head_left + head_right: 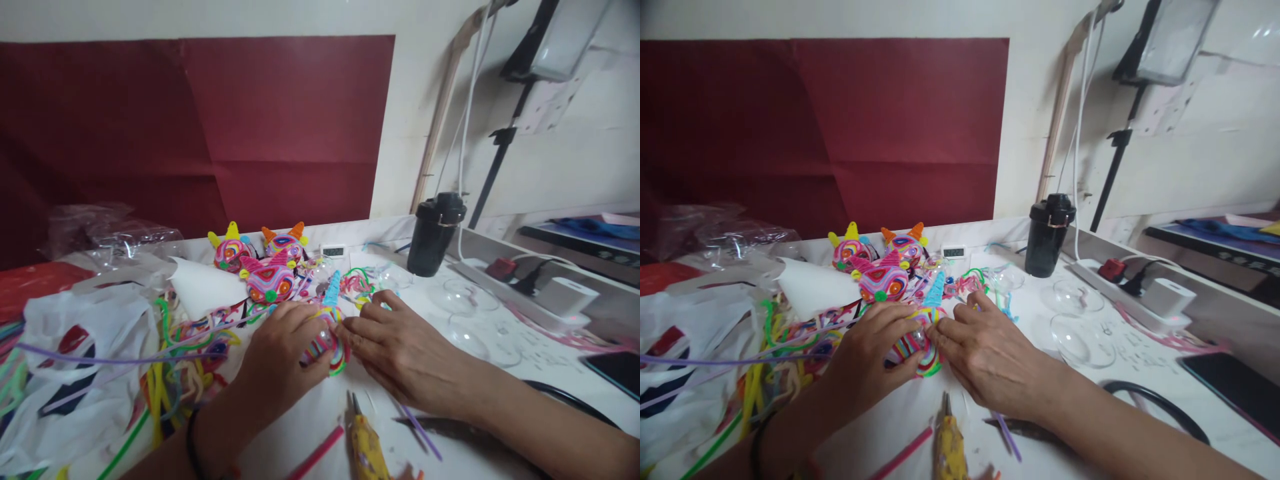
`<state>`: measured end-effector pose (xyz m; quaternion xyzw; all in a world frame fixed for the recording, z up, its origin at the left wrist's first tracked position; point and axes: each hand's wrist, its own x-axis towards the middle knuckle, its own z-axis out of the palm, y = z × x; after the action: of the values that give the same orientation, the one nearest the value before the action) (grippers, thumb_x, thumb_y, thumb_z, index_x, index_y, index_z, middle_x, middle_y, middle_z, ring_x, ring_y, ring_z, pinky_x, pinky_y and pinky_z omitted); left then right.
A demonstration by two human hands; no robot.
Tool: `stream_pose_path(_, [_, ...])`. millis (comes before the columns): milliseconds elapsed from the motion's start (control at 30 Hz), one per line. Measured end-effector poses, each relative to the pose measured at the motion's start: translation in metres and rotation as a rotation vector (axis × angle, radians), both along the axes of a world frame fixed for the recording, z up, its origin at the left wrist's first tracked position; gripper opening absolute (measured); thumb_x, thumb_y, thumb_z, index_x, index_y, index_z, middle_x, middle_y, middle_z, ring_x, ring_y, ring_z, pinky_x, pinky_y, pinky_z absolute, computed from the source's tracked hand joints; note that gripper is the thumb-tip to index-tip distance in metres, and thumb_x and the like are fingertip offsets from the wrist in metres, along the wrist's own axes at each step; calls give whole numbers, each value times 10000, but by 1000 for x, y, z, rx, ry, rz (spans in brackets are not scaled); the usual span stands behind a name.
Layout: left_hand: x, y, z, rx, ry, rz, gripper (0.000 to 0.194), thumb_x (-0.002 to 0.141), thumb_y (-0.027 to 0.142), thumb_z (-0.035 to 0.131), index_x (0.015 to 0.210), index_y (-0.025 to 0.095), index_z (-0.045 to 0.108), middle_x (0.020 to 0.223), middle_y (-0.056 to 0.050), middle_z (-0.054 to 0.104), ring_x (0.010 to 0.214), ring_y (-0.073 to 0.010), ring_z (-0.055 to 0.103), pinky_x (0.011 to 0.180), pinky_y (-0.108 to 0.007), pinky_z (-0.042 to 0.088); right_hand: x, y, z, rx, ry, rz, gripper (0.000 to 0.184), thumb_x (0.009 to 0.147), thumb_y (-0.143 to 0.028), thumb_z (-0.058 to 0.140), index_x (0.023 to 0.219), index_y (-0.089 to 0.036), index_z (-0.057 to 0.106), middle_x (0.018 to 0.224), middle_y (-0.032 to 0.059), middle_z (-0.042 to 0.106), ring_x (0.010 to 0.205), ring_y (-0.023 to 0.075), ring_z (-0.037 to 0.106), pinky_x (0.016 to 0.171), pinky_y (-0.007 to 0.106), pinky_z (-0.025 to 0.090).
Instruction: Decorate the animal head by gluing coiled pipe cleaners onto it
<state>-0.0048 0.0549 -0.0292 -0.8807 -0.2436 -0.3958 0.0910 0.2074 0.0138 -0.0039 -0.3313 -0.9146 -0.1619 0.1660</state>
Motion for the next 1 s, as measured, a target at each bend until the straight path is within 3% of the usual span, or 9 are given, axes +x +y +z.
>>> stream_pose_path(467, [-1, -1, 0, 12, 32, 9, 210, 789, 162, 636, 993, 196, 597, 1059, -67, 680, 1010, -245, 618, 910, -423, 526, 3, 5, 6, 25, -32, 43, 219, 967, -167, 442, 1043, -146, 647, 875, 58, 668, 788, 224, 495, 846, 454, 288])
stream_pose_path(767, [-1, 3, 2, 24, 42, 13, 160, 809, 193, 637, 966, 198, 609, 1019, -64, 691, 980, -239, 624, 898, -417, 518, 4, 23, 21, -19, -53, 122, 181, 928, -211, 533, 1008, -176, 692, 856, 39, 670, 825, 219, 501, 772, 395, 277])
stream_pose_path(1000, [-2, 7, 5, 28, 3, 22, 145, 795, 213, 638, 937, 199, 615, 995, -73, 699, 946, -231, 647, 870, -389, 532, -1, 38, 26, -108, 1, 156, 141, 859, -127, 578, 810, -182, 698, 744, 14, 657, 791, 187, 536, 790, 353, 285])
